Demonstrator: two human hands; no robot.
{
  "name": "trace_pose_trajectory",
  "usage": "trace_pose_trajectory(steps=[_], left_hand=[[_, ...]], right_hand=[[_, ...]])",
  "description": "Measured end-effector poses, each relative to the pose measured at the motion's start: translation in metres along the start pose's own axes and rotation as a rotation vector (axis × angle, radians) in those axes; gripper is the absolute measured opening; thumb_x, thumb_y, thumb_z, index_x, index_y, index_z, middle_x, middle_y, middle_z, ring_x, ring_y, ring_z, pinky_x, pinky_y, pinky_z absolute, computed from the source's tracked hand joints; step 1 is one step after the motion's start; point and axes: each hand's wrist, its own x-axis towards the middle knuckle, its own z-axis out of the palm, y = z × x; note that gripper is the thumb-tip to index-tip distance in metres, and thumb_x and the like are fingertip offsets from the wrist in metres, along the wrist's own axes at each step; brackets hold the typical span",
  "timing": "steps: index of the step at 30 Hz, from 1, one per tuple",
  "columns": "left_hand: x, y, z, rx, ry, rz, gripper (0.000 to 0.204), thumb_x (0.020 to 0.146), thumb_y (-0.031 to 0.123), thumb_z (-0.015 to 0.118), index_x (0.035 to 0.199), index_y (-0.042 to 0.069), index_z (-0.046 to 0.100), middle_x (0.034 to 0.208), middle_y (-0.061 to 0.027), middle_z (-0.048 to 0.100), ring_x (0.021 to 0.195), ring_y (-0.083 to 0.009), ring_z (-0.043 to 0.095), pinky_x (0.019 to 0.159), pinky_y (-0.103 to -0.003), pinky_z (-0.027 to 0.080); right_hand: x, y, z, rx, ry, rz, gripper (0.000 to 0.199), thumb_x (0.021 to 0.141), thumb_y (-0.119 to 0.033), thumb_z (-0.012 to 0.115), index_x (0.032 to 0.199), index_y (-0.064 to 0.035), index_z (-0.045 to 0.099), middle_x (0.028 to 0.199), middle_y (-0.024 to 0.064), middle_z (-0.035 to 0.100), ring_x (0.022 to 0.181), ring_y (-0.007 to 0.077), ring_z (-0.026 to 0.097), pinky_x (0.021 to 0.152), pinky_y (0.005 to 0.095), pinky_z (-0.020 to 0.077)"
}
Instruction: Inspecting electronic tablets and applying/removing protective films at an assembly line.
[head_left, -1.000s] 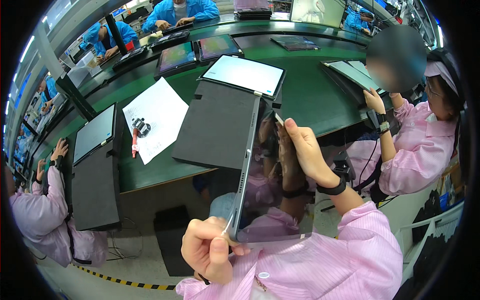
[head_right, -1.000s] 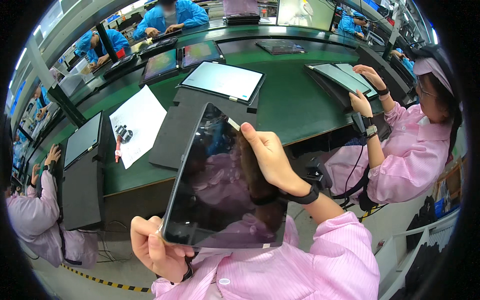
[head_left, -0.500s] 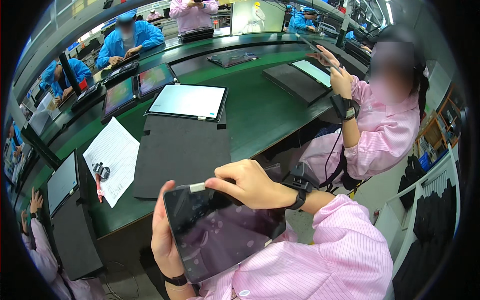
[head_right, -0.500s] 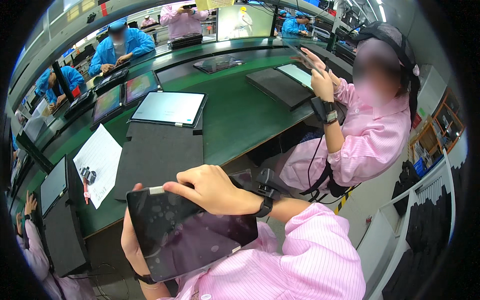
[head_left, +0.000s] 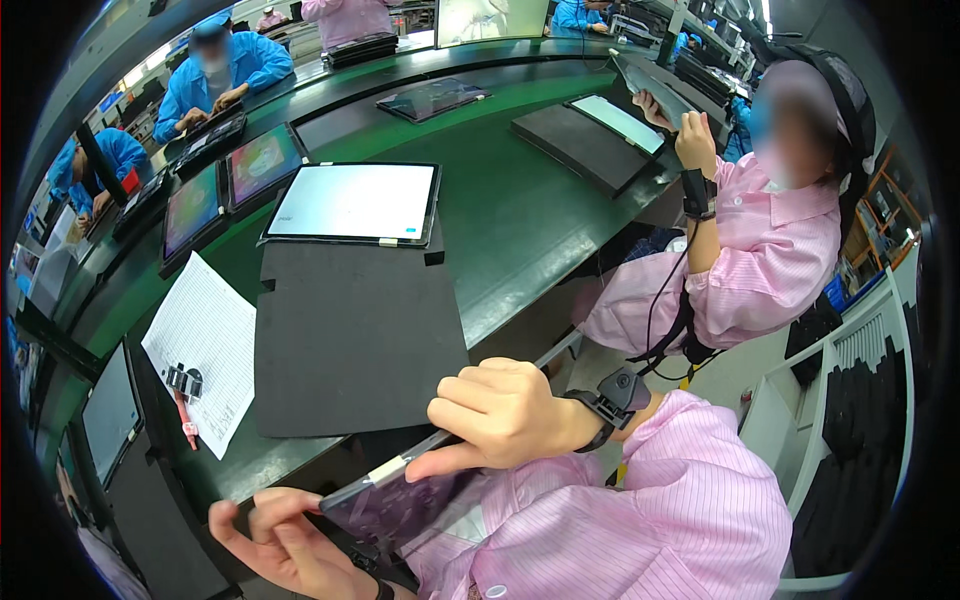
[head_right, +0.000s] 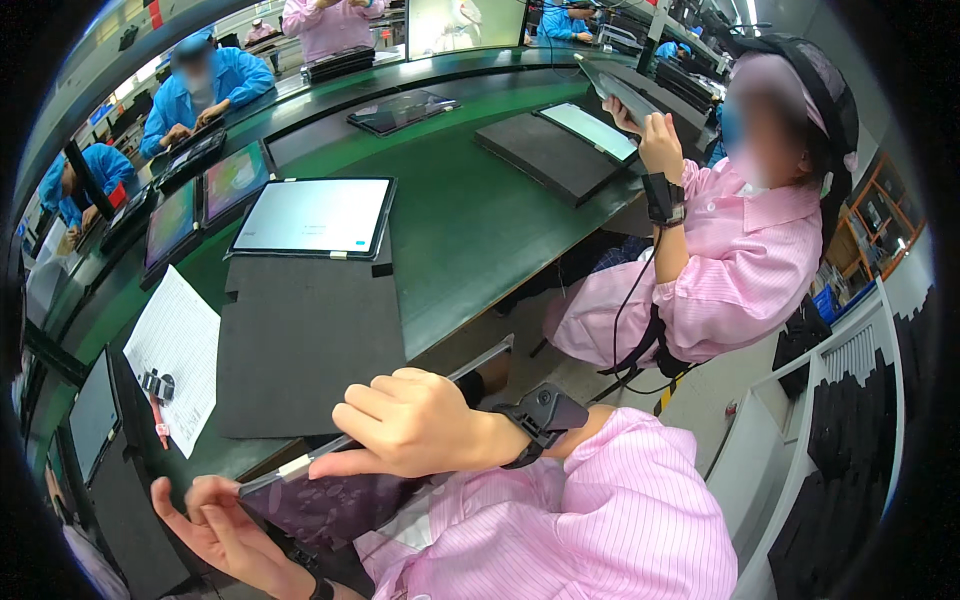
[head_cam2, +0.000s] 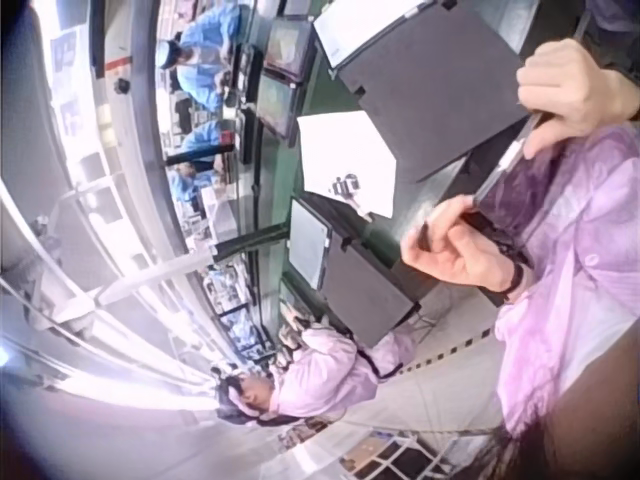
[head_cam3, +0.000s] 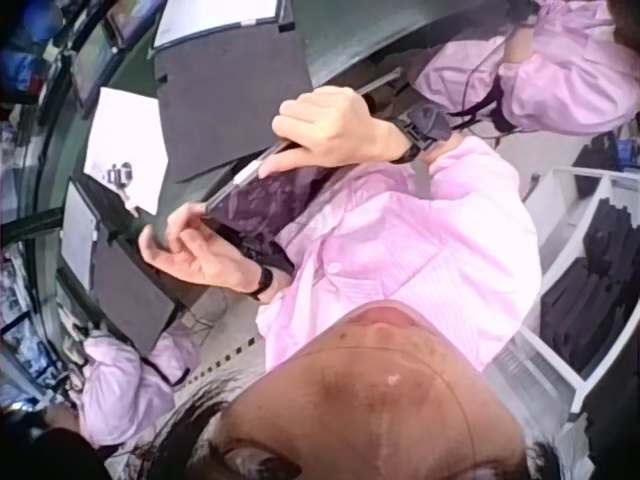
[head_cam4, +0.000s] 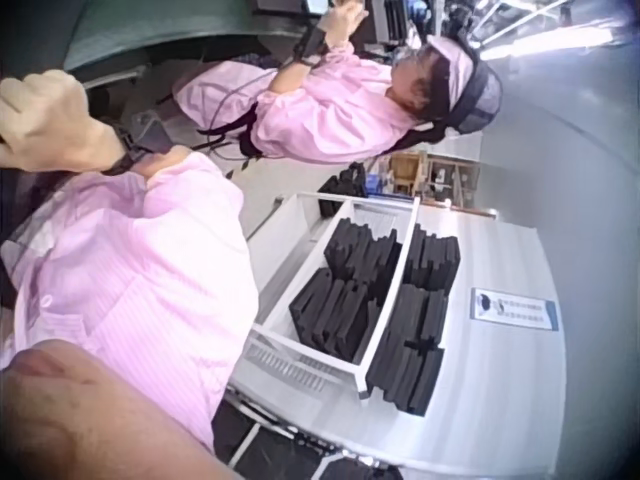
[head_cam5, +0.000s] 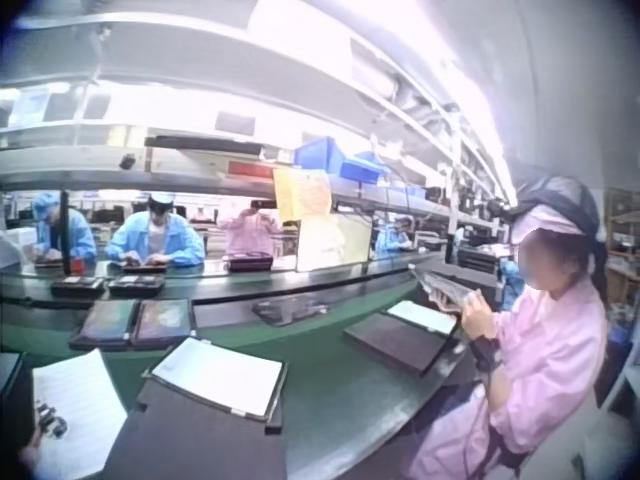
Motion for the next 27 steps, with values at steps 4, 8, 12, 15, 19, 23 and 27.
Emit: trace_pose_trajectory(steps=[4, 8, 12, 15, 19, 23, 27], left_hand=[[0.019, -0.007, -0.007, 0.185, 0.145, -0.092, 0.066, 0.087, 0.04, 0.058, 0.133, 0.0, 0.034, 0.112, -0.0197, 0.059, 0.092, -0.0196, 0.059, 0.083, -0.032, 0.045], [0.018, -0.012, -0.022, 0.392, -0.057, -0.272, 0.04, 0.083, 0.029, 0.068, 0.105, -0.003, 0.055, 0.094, -0.0059, 0.055, 0.086, -0.0142, 0.053, 0.077, -0.025, 0.041], [0.012, -0.025, -0.045, 0.281, 0.284, -0.028, 0.049, 0.081, 0.035, 0.076, 0.102, -0.002, 0.053, 0.091, -0.0025, 0.053, 0.087, -0.0102, 0.054, 0.077, -0.024, 0.047], [0.02, -0.024, -0.071, 0.269, 0.399, 0.129, 0.055, 0.084, 0.037, 0.072, 0.114, -0.003, 0.051, 0.103, -0.0061, 0.056, 0.087, -0.0133, 0.059, 0.07, -0.026, 0.052], [0.025, -0.01, -0.087, 0.217, 0.346, 0.141, 0.044, 0.088, 0.033, 0.067, 0.111, 0.0, 0.052, 0.107, -0.0062, 0.057, 0.092, -0.0136, 0.059, 0.078, -0.027, 0.05], [0.037, -0.008, -0.081, 0.158, 0.39, 0.092, 0.037, 0.095, 0.042, 0.051, 0.09, 0.006, 0.048, 0.084, -0.0012, 0.051, 0.073, -0.0088, 0.05, 0.07, -0.021, 0.041], [0.067, -0.016, -0.091, -0.157, 0.353, 0.223, 0.054, 0.1, 0.055, 0.027, 0.065, 0.014, 0.028, 0.062, 0.0021, 0.028, 0.056, -0.0072, 0.03, 0.052, -0.023, 0.029]], right_hand=[[0.022, -0.003, 0.003, -0.059, 0.082, -0.01, 0.051, 0.072, -0.051, 0.073, 0.058, -0.012, 0.042, 0.056, -0.0005, 0.033, 0.044, 0.012, 0.038, 0.04, 0.0255, 0.0278], [0.049, -0.018, 0.005, -0.065, 0.163, -0.031, 0.052, 0.069, -0.048, 0.076, 0.055, -0.0127, 0.041, 0.055, -0.0016, 0.032, 0.044, 0.0113, 0.038, 0.04, 0.0254, 0.026], [0.062, -0.017, -0.011, 0.069, 0.104, -0.061, 0.035, 0.075, -0.043, 0.072, 0.072, -0.0113, 0.057, 0.063, -0.0009, 0.046, 0.056, 0.0148, 0.05, 0.051, 0.0274, 0.0372], [0.054, 0.004, -0.032, 0.178, 0.316, 0.075, 0.03, 0.073, -0.025, 0.078, 0.095, -0.0072, 0.067, 0.083, 0.0044, 0.064, 0.074, 0.0175, 0.062, 0.069, 0.0275, 0.0471], [0.035, 0.008, -0.015, 1.133, 0.292, 0.636, 0.024, 0.082, -0.009, 0.073, 0.103, 0.0007, 0.066, 0.094, 0.0077, 0.068, 0.08, 0.0104, 0.061, 0.076, 0.0238, 0.0459], [0.027, -0.011, 0.016, 1.343, 0.607, 0.63, 0.018, 0.091, -0.018, 0.062, 0.088, 0.0, 0.063, 0.087, 0.0084, 0.06, 0.076, 0.0126, 0.055, 0.067, 0.0266, 0.047], [0.027, -0.032, 0.02, 1.595, 0.607, 0.39, 0.011, 0.09, -0.007, 0.055, 0.083, -0.0017, 0.061, 0.084, 0.0105, 0.058, 0.075, 0.0206, 0.057, 0.068, 0.0325, 0.051]])
